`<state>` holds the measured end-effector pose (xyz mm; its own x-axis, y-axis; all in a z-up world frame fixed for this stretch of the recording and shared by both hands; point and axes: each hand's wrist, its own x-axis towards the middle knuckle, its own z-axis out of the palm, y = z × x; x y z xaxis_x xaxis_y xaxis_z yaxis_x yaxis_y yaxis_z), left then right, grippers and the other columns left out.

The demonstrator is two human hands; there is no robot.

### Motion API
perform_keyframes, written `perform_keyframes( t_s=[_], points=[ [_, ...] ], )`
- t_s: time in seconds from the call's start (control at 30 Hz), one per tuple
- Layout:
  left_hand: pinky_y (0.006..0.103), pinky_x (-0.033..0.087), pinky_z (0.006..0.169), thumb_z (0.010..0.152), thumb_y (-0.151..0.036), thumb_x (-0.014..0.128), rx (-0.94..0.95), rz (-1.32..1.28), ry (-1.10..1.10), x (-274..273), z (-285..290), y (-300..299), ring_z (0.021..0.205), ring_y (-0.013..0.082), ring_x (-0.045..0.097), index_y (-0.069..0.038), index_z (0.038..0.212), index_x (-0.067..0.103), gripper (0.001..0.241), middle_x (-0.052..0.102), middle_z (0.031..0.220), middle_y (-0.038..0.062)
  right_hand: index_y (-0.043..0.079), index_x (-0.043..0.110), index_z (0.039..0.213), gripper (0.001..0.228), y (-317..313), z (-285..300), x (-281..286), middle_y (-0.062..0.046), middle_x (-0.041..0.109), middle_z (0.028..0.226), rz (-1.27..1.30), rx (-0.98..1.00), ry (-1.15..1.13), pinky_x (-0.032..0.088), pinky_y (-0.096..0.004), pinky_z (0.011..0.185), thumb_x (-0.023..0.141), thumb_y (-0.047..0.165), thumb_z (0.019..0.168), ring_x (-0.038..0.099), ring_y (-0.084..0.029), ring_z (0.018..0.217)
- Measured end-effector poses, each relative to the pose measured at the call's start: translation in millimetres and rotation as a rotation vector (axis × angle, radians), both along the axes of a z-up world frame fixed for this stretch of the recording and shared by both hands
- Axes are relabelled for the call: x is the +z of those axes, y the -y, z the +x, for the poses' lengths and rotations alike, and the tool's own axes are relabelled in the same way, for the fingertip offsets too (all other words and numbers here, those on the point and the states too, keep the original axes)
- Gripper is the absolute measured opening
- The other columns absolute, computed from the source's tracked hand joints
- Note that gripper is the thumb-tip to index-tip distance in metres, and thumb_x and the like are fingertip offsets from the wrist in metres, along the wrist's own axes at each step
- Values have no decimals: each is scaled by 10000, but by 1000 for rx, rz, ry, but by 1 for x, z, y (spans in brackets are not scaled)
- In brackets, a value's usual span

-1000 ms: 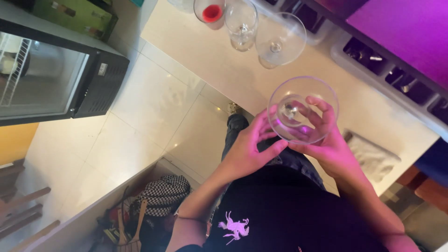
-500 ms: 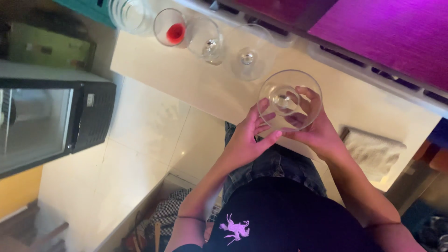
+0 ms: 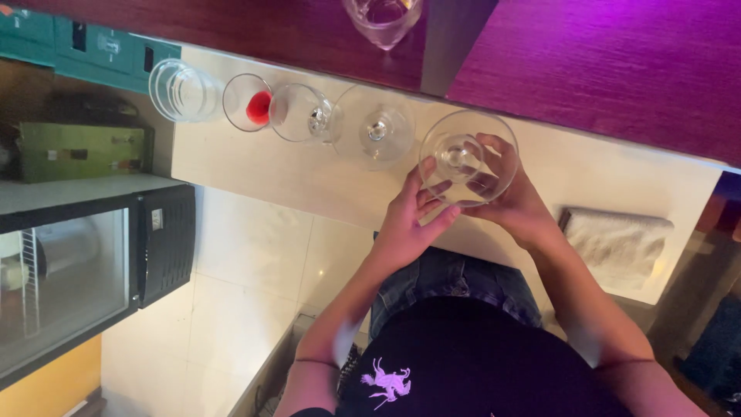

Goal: Cleaning and organizing various glassware on a bar shelf.

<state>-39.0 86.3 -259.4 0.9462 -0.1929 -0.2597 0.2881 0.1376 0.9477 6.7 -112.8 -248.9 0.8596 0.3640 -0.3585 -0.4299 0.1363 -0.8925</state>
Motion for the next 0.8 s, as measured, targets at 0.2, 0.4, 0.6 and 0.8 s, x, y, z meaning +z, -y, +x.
perform_keyframes(
  t_s=[0.2,0.4,0.6,0.8],
  points=[
    [413,464,1174,951,-55,734,36,-52,18,-9,3,2,1453,295,507,3,1640,183,884,330,1667,188,140,272,1582,1049,1,7,-13,-109,362,1643,31,4,29,531,-364,1014,811,-89,711,493,-256,1356],
    [397,497,1055,941,-282,719,-187,391,-35,33,-1,-7,1356,356,530,35,1592,73,971,443,1522,280,102,215,1607,1089,7,0,-10,-101,286,1640,-105,-55,74,495,-418,1094,818,-51,713,465,-302,1437],
    [401,551,1015,949,-409,676,-509,423,16,109,-15,-12,1227,304,674,-20,1463,515,664,647,1406,197,40,518,1459,695,42,-20,31,-98,576,1479,-545,9,166,485,-380,1098,797,69,823,549,-241,1376],
    [386,504,1116,1002,-340,684,-734,209,329,169,-5,14,1301,302,659,-83,1517,519,599,665,1420,133,7,664,1397,499,83,-60,121,-126,721,1367,-395,56,115,558,-420,848,738,40,905,663,-262,1163]
  ],
)
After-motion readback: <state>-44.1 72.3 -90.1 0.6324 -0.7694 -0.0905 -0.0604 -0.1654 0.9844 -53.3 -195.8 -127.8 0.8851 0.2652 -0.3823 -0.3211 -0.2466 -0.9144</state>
